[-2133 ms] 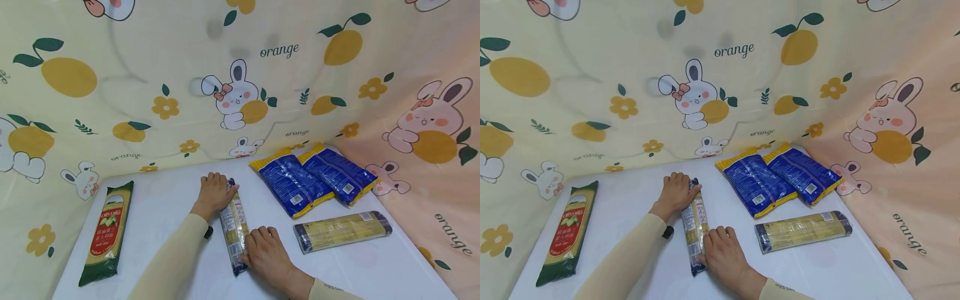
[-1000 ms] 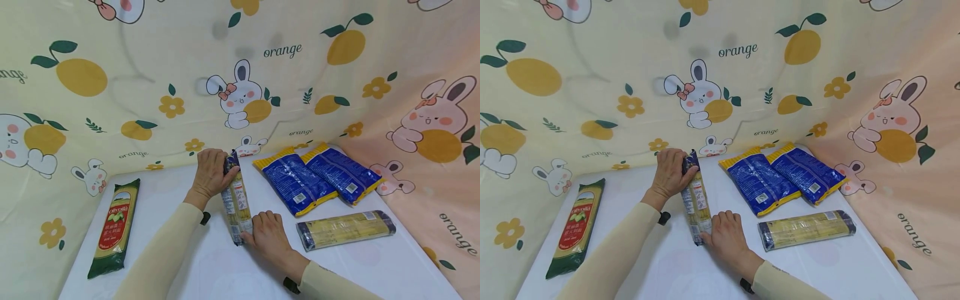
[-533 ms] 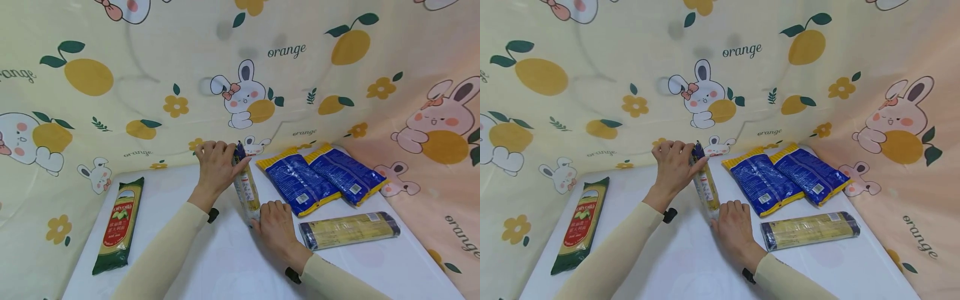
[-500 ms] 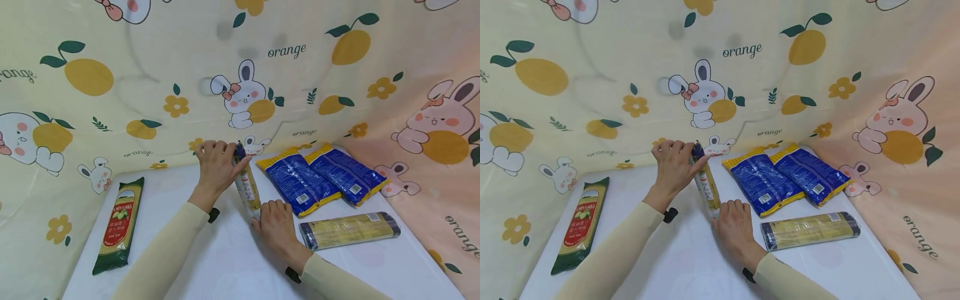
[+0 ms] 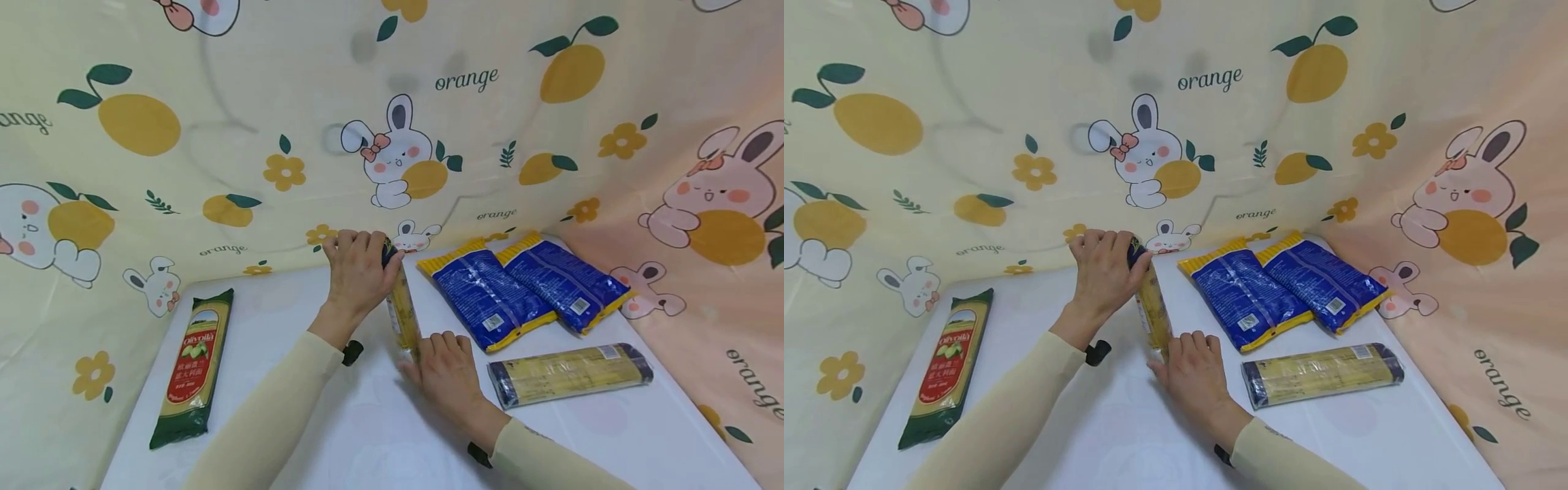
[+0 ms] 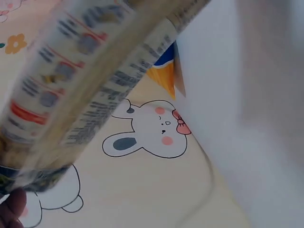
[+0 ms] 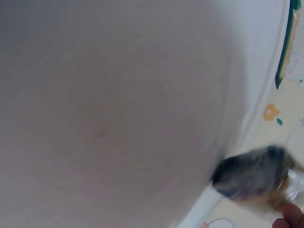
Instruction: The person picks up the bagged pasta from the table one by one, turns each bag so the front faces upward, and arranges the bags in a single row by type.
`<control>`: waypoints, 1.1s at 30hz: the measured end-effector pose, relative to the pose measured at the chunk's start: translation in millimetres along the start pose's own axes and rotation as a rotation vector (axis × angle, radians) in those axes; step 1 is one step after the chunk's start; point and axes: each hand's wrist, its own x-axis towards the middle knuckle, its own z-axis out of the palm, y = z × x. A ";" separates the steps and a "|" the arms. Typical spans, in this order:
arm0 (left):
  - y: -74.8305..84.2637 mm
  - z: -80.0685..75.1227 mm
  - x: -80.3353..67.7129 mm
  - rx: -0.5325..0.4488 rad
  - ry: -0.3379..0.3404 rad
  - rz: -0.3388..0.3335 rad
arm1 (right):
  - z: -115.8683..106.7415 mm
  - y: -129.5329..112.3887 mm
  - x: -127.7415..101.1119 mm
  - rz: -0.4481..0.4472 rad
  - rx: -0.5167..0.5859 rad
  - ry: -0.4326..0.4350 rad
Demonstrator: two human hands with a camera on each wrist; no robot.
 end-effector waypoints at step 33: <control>-35.7 29.9 -27.1 0.081 -0.275 -0.063 | 6.2 -23.3 -6.0 0.092 0.013 -0.103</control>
